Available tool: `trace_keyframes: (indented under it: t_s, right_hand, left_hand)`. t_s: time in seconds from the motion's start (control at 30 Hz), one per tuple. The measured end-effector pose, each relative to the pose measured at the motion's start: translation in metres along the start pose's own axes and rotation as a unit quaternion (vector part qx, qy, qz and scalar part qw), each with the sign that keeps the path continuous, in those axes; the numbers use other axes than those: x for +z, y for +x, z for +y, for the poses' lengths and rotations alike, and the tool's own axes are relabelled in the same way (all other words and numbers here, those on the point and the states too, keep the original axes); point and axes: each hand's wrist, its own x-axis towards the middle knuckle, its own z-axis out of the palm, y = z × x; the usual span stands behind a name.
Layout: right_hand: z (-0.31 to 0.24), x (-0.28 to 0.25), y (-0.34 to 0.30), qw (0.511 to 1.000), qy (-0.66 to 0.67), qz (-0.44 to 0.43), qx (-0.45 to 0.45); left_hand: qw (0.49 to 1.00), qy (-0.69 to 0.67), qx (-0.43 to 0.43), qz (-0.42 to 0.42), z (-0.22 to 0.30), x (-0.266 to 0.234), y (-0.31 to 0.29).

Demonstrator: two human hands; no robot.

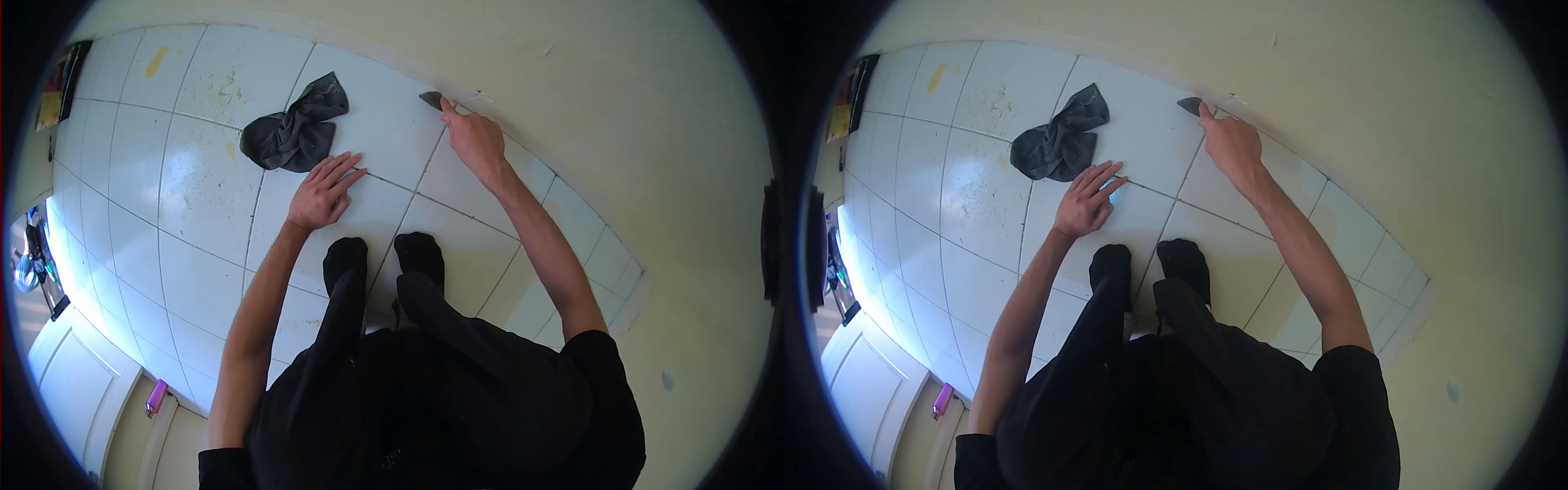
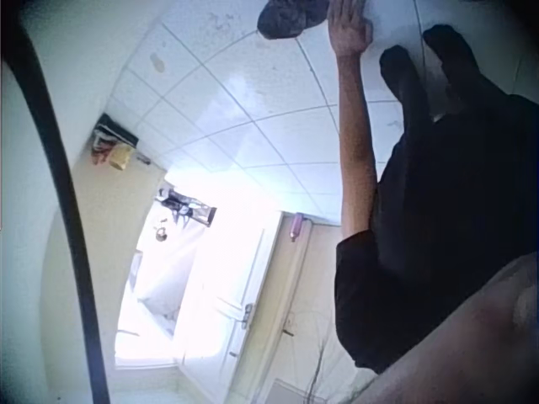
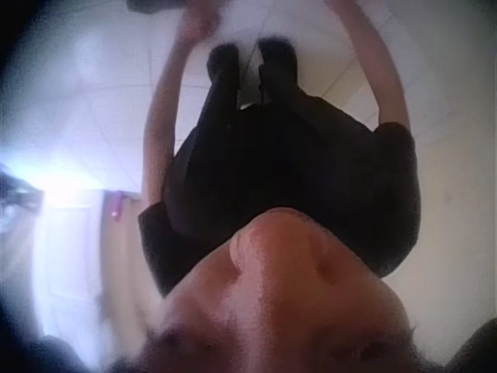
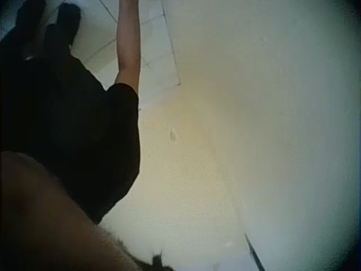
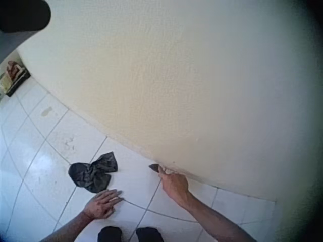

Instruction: The person scrapes the intersection of a tiled floor and a wall with a metal scraper, then wipes the area with a cloth.

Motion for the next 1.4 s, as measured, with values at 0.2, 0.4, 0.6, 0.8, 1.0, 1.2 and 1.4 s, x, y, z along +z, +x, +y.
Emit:
trace_keyframes:
  t_s: [0.2, 0.4, 0.6, 0.8, 1.0, 1.2, 1.4]
  right_hand:
    - [-0.010, -0.014, 0.015, 0.999, -0.022, -0.021, -0.037]
    - [-0.037, 0.019, 0.060, 0.995, 0.029, 0.027, -0.086]
    - [-0.120, 0.035, 0.142, 0.989, 0.020, 0.056, -0.136]
    - [-0.124, 0.041, 0.145, 0.988, 0.033, 0.078, -0.127]
    - [-0.091, 0.033, 0.093, 0.992, 0.059, 0.061, -0.095]
    - [-0.109, 0.036, 0.105, 0.996, 0.017, 0.049, -0.074]
    - [-0.125, 0.031, 0.153, 0.985, -0.002, 0.084, -0.149]
  left_hand:
    - [1.000, 0.000, -0.009, -0.001, -0.002, -0.004, -0.004]
    - [1.000, -0.005, -0.006, -0.004, -0.001, -0.002, 0.001]
    - [1.000, 0.003, -0.008, -0.015, -0.003, -0.003, -0.001]
    - [1.000, 0.007, -0.006, -0.019, -0.003, 0.002, 0.003]
    - [1.000, 0.007, -0.015, -0.016, -0.003, -0.004, -0.005]
    - [1.000, 0.010, -0.009, -0.025, -0.004, -0.002, 0.001]
    - [1.000, 0.015, -0.012, -0.021, 0.001, -0.001, 0.002]
